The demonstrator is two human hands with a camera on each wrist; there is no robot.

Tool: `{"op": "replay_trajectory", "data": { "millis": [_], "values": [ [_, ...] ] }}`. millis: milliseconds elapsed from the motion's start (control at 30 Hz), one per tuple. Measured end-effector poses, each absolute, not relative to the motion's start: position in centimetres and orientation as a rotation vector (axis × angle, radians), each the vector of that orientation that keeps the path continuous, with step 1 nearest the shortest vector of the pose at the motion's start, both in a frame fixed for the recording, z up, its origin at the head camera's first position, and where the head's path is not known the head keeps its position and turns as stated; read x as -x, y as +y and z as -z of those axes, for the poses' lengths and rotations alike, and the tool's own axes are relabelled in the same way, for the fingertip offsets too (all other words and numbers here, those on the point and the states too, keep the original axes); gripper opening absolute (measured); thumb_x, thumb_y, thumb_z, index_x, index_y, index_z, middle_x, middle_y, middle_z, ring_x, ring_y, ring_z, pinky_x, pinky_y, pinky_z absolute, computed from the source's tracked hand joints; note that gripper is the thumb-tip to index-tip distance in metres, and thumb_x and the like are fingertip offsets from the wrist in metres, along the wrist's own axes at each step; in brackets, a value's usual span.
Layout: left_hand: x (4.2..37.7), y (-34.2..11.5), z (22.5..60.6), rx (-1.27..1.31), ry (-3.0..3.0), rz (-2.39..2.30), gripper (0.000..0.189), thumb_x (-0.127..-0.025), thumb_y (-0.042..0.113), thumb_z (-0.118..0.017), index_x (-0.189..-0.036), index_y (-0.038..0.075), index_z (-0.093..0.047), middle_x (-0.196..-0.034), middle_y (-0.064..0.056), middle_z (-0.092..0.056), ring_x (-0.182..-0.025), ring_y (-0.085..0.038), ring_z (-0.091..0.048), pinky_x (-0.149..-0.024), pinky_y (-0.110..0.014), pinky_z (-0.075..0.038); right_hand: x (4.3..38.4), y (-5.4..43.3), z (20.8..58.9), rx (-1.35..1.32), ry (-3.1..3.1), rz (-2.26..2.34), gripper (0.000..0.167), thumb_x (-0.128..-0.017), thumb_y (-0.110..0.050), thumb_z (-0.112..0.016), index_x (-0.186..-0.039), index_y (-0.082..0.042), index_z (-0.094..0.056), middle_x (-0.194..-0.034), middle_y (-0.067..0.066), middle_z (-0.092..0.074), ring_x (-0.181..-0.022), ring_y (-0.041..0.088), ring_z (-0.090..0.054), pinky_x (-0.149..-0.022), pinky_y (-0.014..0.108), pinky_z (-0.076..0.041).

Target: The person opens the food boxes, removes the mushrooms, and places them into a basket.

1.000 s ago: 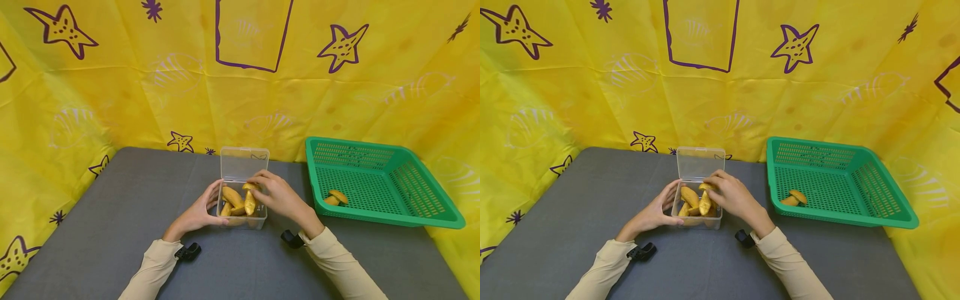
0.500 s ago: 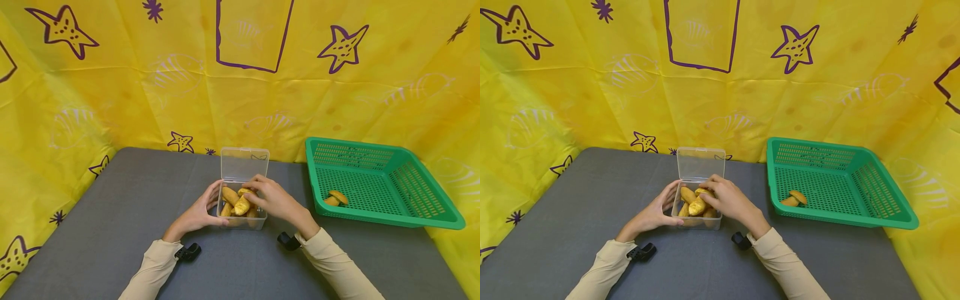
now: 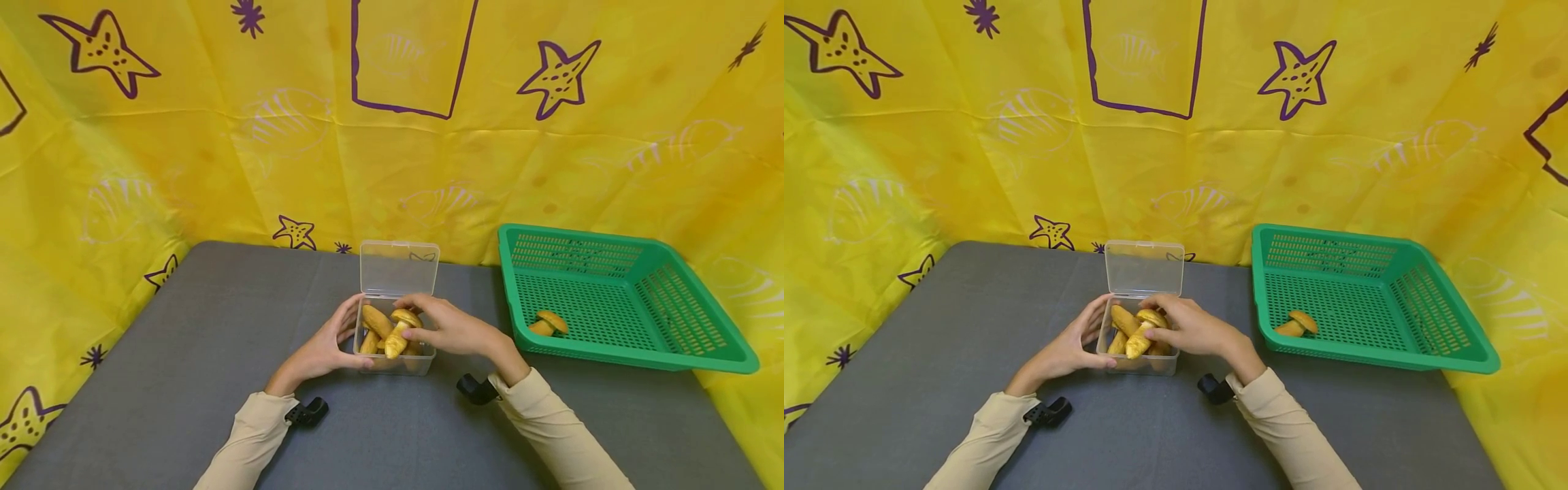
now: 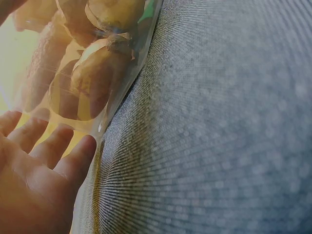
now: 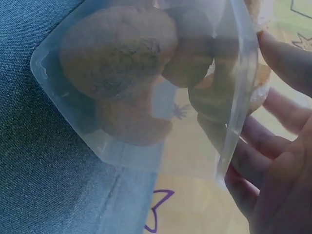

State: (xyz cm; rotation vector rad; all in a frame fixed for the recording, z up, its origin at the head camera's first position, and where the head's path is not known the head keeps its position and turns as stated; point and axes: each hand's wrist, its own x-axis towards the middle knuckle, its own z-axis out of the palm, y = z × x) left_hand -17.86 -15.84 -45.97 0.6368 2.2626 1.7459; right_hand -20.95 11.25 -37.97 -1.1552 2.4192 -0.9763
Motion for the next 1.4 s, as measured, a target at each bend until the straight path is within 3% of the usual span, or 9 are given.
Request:
{"op": "replay_trajectory", "data": {
  "millis": [267, 500, 700, 833, 1067, 1400],
  "values": [
    [17.8, -15.9, 46.0, -0.638, 2.26, -1.746, 0.113, -0.076, 0.017, -0.087, -0.159, 0.017, -0.011, -0.165, -0.015, -0.019, -0.152, -0.035, -0.018, -0.119, -0.059, -0.027, 20.8, 11.6, 37.8, 1.187, 2.445, 0.921, 0.048, -0.096, -0.028, -0.065, -0.139, -0.01, -0.056, -0.124, 0.007, -0.055, -0.108, 0.019, -0.053, -0.093, 0.05, -0.049],
    [17.8, -15.9, 46.0, -0.641, 2.262, -1.746, 0.113, -0.076, 0.016, -0.087, -0.159, 0.016, -0.011, -0.165, -0.015, -0.019, -0.152, -0.036, -0.018, -0.119, -0.059, -0.027, 20.9, 11.7, 37.8, 1.215, 2.46, 0.982, 0.042, -0.095, -0.022, -0.068, -0.133, -0.007, -0.059, -0.129, 0.012, -0.063, -0.116, 0.022, -0.059, -0.099, 0.051, -0.05],
    [17.8, -15.9, 46.0, -0.638, 2.26, -1.751, 0.113, -0.076, 0.016, -0.088, -0.159, 0.015, -0.011, -0.165, -0.016, -0.018, -0.152, -0.036, -0.018, -0.119, -0.059, -0.028, 20.9, 12.1, 37.7, 1.163, 2.508, 1.065, 0.043, -0.094, -0.022, -0.069, -0.133, -0.009, -0.059, -0.126, 0.008, -0.066, -0.111, 0.018, -0.061, -0.096, 0.049, -0.053],
    [17.8, -15.8, 46.0, -0.632, 2.257, -1.751, 0.113, -0.075, 0.016, -0.088, -0.159, 0.017, -0.012, -0.165, -0.015, -0.018, -0.152, -0.036, -0.018, -0.119, -0.059, -0.027, 20.9, 12.5, 37.3, 1.146, 2.547, 1.109, 0.043, -0.092, -0.022, -0.071, -0.132, -0.009, -0.06, -0.123, 0.001, -0.066, -0.108, 0.014, -0.061, -0.094, 0.041, -0.054],
    [17.7, -15.8, 45.9, -0.624, 2.278, -1.737, 0.113, -0.075, 0.017, -0.088, -0.159, 0.021, -0.012, -0.166, -0.015, -0.014, -0.152, -0.036, -0.017, -0.12, -0.057, -0.028, 21.1, 14.4, 36.5, 1.145, 2.624, 1.163, 0.045, -0.092, -0.022, -0.071, -0.133, -0.008, -0.059, -0.125, 0.007, -0.066, -0.107, 0.014, -0.061, -0.094, 0.04, -0.054],
    [17.7, -15.7, 45.9, -0.628, 2.28, -1.727, 0.112, -0.076, 0.016, -0.087, -0.159, 0.023, -0.012, -0.167, -0.013, -0.012, -0.152, -0.037, -0.017, -0.12, -0.057, -0.026, 21.1, 18.0, 35.4, 0.978, 2.776, 1.159, 0.044, -0.092, -0.02, -0.071, -0.134, -0.011, -0.059, -0.121, 0.003, -0.066, -0.101, 0.015, -0.06, -0.088, 0.033, -0.053]
  ]
}}
